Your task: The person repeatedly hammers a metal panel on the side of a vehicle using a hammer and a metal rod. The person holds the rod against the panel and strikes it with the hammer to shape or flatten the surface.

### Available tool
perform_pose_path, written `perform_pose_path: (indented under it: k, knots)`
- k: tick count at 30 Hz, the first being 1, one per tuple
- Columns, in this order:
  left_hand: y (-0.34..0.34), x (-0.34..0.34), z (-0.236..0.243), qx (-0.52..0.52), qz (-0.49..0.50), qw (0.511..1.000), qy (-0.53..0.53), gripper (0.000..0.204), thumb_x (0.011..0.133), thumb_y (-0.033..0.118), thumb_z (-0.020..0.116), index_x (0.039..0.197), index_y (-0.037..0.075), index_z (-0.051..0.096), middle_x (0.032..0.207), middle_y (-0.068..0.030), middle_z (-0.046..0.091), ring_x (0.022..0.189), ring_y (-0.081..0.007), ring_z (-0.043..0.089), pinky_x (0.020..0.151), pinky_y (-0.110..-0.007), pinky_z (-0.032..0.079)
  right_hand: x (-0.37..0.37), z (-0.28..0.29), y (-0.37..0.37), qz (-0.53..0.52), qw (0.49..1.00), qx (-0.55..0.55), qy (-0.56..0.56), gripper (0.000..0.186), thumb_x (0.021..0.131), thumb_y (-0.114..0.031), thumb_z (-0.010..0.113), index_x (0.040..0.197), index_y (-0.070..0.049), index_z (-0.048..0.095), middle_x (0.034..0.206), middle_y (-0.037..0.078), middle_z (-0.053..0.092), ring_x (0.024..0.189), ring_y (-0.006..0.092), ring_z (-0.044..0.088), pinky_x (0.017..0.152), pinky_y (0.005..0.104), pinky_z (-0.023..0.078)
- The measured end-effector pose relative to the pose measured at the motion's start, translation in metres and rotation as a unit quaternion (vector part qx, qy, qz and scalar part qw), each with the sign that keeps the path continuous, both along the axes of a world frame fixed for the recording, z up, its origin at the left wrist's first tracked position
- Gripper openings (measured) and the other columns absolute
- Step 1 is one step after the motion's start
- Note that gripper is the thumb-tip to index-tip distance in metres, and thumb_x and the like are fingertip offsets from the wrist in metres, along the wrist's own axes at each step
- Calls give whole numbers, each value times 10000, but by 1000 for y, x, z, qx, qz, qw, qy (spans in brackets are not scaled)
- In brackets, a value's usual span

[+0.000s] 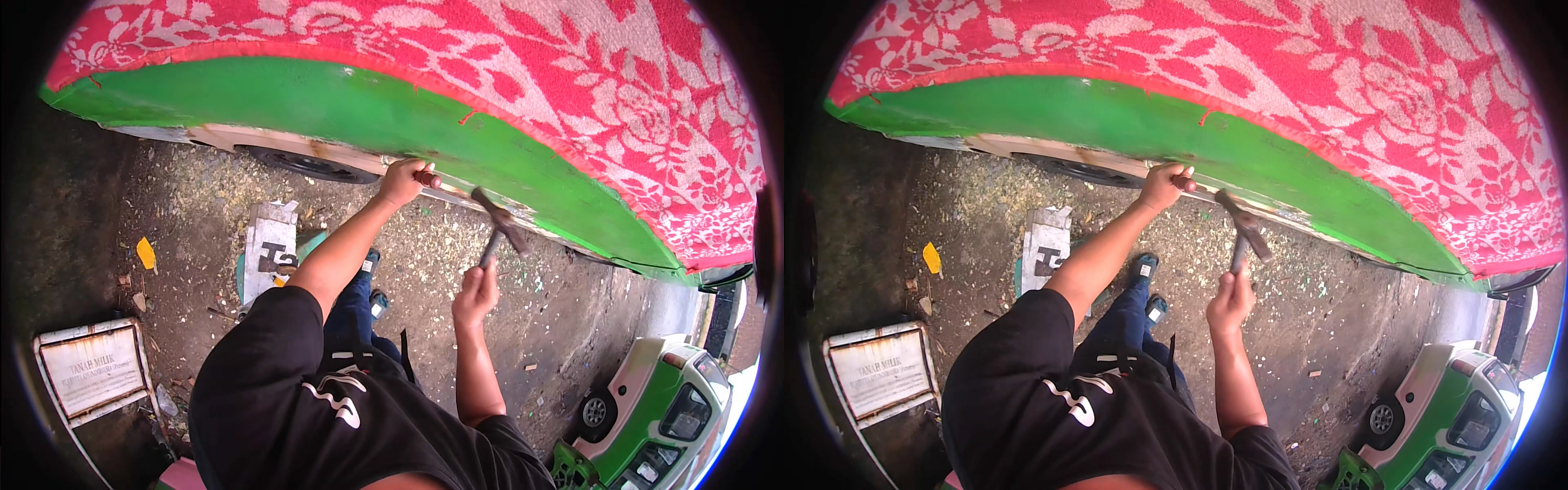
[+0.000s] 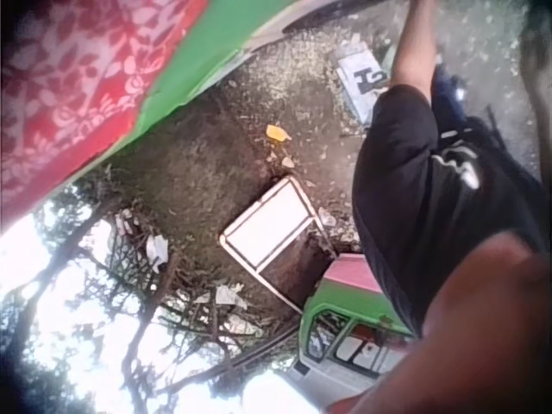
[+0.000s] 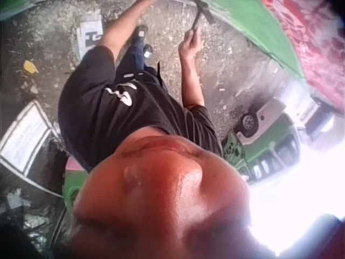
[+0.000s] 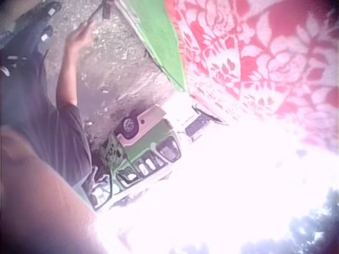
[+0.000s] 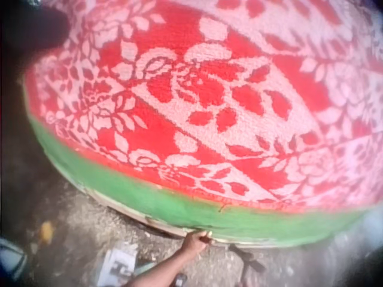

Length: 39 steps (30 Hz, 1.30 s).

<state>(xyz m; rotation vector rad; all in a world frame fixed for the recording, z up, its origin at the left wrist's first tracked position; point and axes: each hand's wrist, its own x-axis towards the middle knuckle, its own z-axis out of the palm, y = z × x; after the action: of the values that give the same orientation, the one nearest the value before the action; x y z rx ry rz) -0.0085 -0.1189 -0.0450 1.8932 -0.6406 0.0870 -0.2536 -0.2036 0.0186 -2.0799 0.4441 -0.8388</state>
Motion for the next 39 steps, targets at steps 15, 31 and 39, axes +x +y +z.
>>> perform_pose_path:
  k: [15,31,39]
  knots:
    - [46,-47,-25,-61,-27,989,-130,251,774,140,763,741,49,531,830,-94,578,730,-312,564,633,-411,446,-19,21,0,-37,959,238,152,383,1007,-135,560,1366,-3,551,694,-40,460,624,43,416,543,227,371]
    - [100,-61,-30,-142,-42,987,62,123,888,51,699,863,-12,597,947,-92,651,849,-207,620,758,-304,503,-41,18,12,-20,937,287,200,394,999,-120,575,1372,5,542,753,-45,479,676,38,423,596,206,393]
    - [92,-50,-36,-175,-30,983,54,121,887,43,696,861,-10,591,985,-91,640,863,-202,622,769,-304,510,-53,16,13,-21,932,295,210,392,1001,-120,570,1376,-10,544,747,-51,472,672,37,422,587,207,387]
